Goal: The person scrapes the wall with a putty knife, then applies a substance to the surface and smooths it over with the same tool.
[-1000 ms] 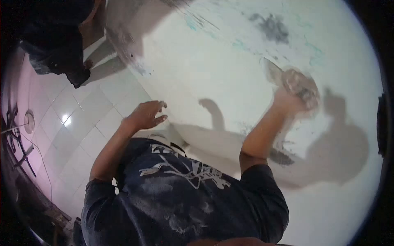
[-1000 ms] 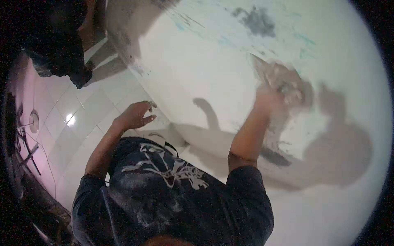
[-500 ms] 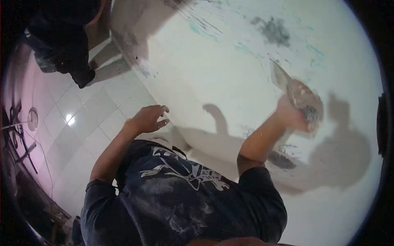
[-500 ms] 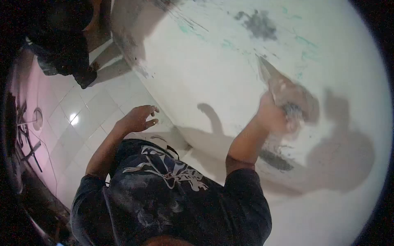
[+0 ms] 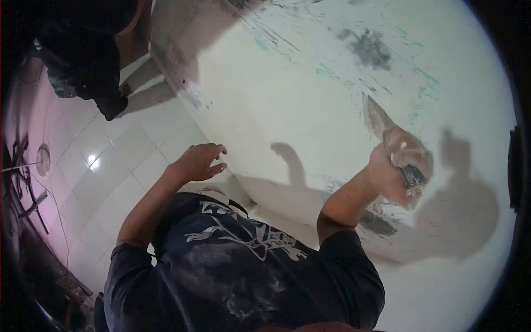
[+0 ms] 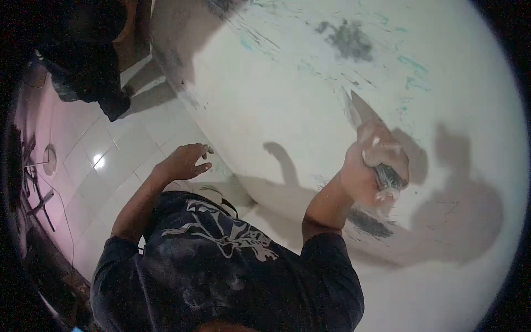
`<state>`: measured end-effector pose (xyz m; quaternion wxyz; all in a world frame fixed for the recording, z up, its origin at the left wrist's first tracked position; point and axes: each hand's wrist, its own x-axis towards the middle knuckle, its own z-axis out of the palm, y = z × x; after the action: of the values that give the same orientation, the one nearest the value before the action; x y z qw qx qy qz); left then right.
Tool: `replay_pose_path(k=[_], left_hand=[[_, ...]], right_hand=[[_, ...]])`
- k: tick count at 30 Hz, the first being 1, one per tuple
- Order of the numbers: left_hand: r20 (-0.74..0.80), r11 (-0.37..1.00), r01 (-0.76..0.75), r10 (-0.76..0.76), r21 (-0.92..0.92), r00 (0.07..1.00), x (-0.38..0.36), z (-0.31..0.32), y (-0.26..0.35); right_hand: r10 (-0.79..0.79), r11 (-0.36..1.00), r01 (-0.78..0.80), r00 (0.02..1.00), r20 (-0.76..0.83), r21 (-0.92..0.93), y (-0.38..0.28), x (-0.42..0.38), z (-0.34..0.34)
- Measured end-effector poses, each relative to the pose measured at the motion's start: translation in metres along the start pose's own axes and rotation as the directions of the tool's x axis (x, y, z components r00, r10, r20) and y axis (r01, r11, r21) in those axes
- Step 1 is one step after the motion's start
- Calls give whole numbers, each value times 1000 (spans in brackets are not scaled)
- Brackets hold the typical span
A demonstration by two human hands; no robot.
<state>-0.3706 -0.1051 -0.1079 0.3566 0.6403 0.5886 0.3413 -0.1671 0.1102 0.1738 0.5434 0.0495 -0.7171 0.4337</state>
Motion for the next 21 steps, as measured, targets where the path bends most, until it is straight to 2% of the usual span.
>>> replay_pose_path(k=[2, 3, 5, 6, 7, 8, 10, 11, 12, 14, 15, 18, 20, 21], left_hand=[[-8, 1000, -14, 14, 8, 1000, -2, 6, 3], [32, 1000, 5, -6, 28, 999, 2, 2, 6], [65, 999, -35, 35, 8, 997, 2, 5, 8], [60, 999, -46, 47, -11, 997, 4, 5, 7], [73, 999, -20, 22, -35, 997, 3, 4, 11], [72, 999, -13, 15, -30, 997, 2, 3, 11], [89, 1000, -15, 17, -15, 996, 4, 6, 13], [102, 1000, 6, -8, 25, 995, 6, 8, 13], [116, 1000, -9, 6, 20, 993, 6, 12, 16], [116, 999, 2, 4, -47, 993, 9, 10, 12], [117, 1000, 21, -19, -17, 993, 6, 10, 11], [127, 998, 34, -39, 45, 991, 2, 15, 15], [124, 1000, 26, -26, -1, 992, 2, 25, 10], [102, 1000, 6, -6, -4, 995, 4, 25, 8]], right_hand=[[-29, 962, 66, 990, 140, -266, -2, 2, 3], [-19, 978, 26, 999, 37, -206, 0, 4, 4], [-33, 975, 30, 999, -12, -220, -21, -4, -16], [-46, 980, 38, 998, -38, -193, -25, 4, 0], [-6, 1000, 5, 973, 229, 5, -35, 10, 25], [-7, 1000, 4, 974, 226, 13, -24, 6, 22], [0, 919, -3, 1000, -9, -394, -1, -6, 4], [72, 939, -39, 994, 84, -342, -1, 4, 12], [75, 932, -42, 994, 77, -361, -13, 3, 8], [15, 999, -25, 954, 298, 30, -12, 10, 6], [25, 999, -36, 957, 288, 33, -8, 4, 7], [163, 951, -166, 986, -33, -261, 14, 2, 1], [139, 967, -137, 990, -7, -213, 7, -1, -11], [122, 990, -122, 992, -2, -69, 7, -3, -15]])
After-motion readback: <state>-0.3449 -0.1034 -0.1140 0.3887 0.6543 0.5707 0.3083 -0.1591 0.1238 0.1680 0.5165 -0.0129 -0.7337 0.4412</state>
